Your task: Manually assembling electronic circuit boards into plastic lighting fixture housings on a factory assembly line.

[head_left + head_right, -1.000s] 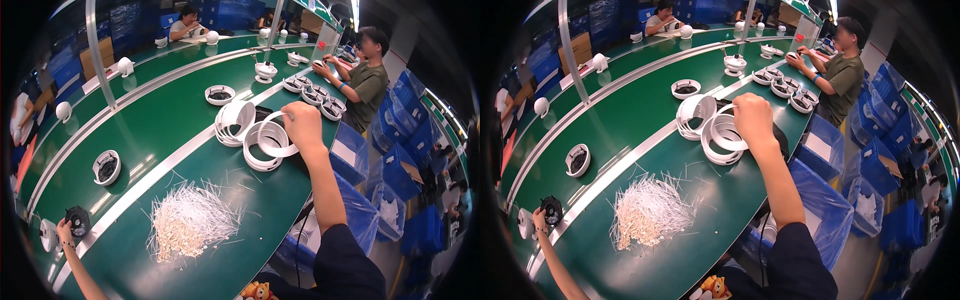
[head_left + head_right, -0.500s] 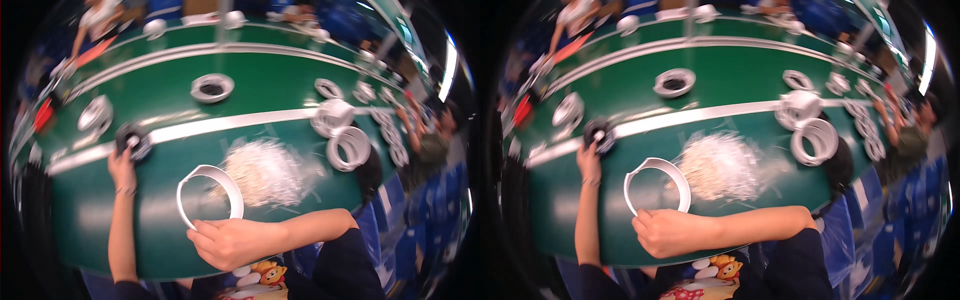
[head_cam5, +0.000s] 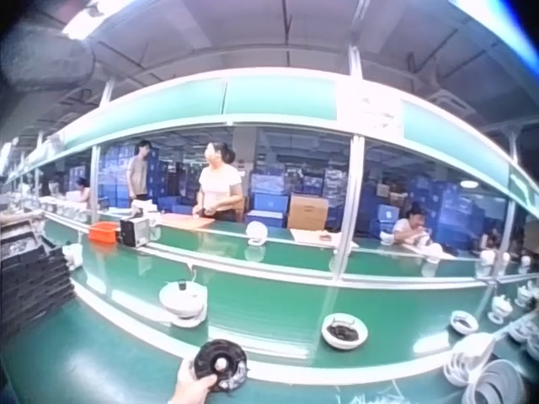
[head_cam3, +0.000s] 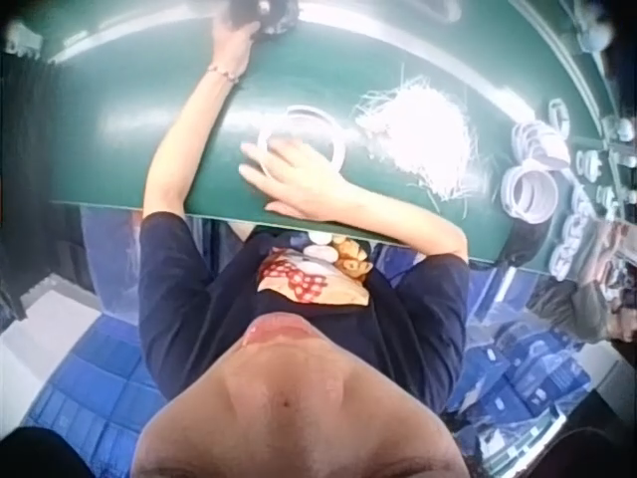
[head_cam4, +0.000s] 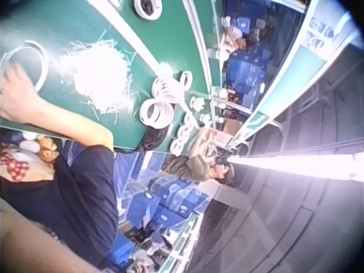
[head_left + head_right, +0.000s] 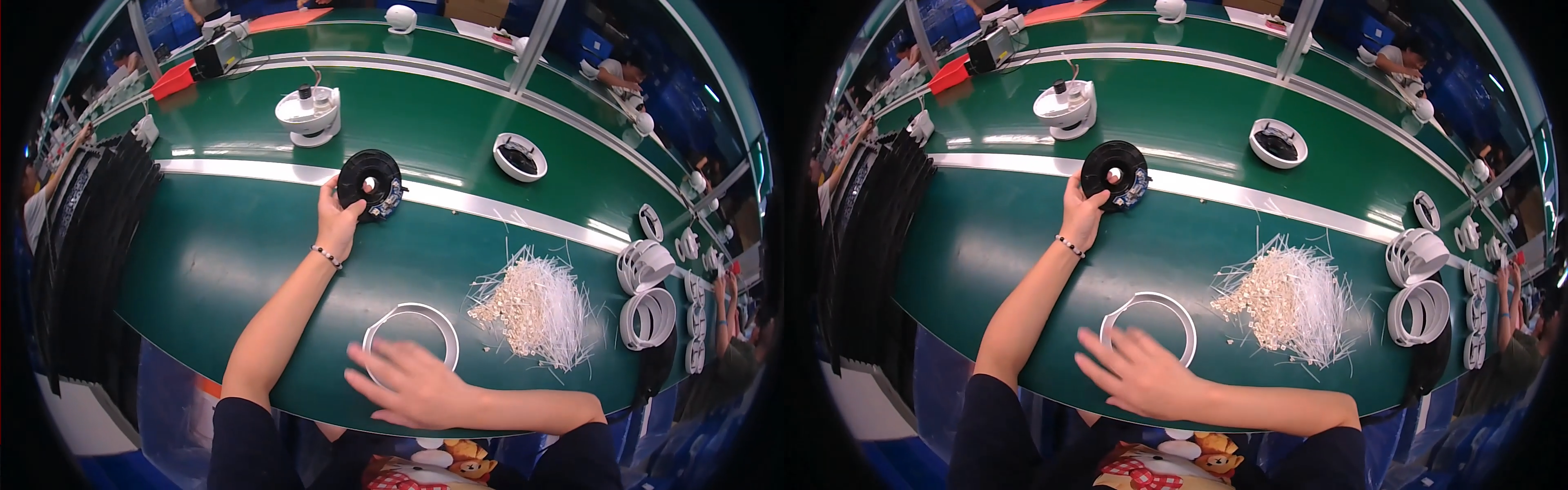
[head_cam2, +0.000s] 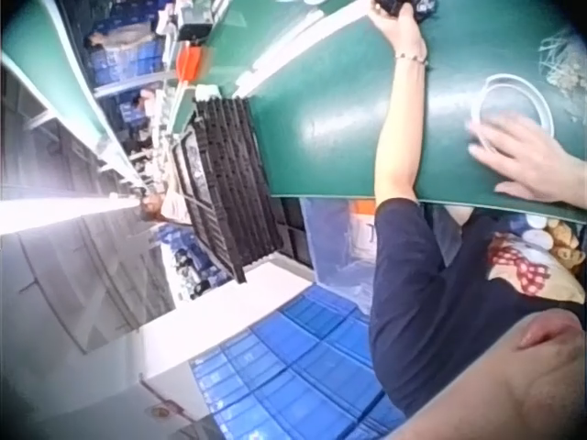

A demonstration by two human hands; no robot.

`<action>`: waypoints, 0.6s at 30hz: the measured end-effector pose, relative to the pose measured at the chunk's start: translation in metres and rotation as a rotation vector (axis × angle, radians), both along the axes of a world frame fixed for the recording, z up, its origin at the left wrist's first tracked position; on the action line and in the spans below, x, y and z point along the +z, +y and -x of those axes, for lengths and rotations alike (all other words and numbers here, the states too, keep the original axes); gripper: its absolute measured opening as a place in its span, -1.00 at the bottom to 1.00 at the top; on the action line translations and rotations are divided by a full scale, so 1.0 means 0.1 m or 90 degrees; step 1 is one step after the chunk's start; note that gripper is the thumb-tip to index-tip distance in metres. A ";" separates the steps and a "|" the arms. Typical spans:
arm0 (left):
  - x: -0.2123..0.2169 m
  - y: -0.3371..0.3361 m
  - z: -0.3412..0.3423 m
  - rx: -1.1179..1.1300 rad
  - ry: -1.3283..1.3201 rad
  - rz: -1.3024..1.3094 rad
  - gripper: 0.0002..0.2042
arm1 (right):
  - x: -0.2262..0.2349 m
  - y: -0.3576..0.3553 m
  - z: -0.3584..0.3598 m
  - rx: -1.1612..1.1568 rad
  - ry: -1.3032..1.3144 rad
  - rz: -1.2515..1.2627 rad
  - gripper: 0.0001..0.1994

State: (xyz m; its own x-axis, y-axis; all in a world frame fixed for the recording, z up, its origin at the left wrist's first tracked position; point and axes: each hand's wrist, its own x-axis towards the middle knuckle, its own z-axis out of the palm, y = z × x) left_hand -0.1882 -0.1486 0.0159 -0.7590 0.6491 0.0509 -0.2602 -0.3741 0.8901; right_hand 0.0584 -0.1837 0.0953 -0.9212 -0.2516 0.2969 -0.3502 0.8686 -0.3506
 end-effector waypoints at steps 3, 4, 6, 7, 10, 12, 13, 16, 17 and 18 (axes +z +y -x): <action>-0.04 -0.02 0.08 -0.003 0.002 -0.010 -0.46 | 0.17 0.11 0.08 -0.177 -0.235 -0.101 -0.03; 0.02 -0.04 0.06 0.002 -0.003 -0.016 -0.46 | 0.12 0.17 0.11 -0.182 -0.271 -0.066 0.03; -0.07 0.01 0.09 0.031 0.019 -0.028 -0.44 | 0.05 0.26 0.11 -0.179 -0.278 -0.033 0.03; -0.10 0.02 0.10 0.007 0.031 -0.008 -0.43 | 0.05 0.28 0.09 -0.192 -0.245 -0.006 0.05; 0.04 -0.03 -0.04 -0.006 -0.040 -0.038 -0.53 | 0.05 0.27 0.08 -0.243 -0.215 -0.006 0.11; 0.06 -0.05 -0.10 -0.019 -0.042 -0.073 -0.56 | 0.01 0.34 0.13 -0.272 -0.047 0.163 0.11; 0.13 -0.07 -0.20 -0.032 -0.079 -0.066 -0.57 | -0.02 0.39 0.11 -0.347 0.020 0.253 0.11; 0.32 -0.12 -0.62 -0.061 -0.004 -0.090 -0.61 | 0.00 0.68 0.26 -0.414 0.167 0.889 -0.06; 0.30 -0.12 -0.75 -0.087 0.000 -0.100 -0.57 | -0.04 0.78 0.29 -0.398 0.218 0.991 -0.14; 0.37 -0.22 -0.87 -0.116 0.005 -0.090 -0.53 | -0.07 0.79 0.34 -0.418 0.223 0.983 -0.14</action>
State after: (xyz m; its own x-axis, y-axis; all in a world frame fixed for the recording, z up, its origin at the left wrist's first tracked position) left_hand -0.1017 -0.1704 0.0529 -0.6292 0.7611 0.1573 -0.3275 -0.4432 0.8345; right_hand 0.0247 -0.1052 0.0881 -0.5878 0.8053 0.0773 -0.3376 -0.1573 -0.9281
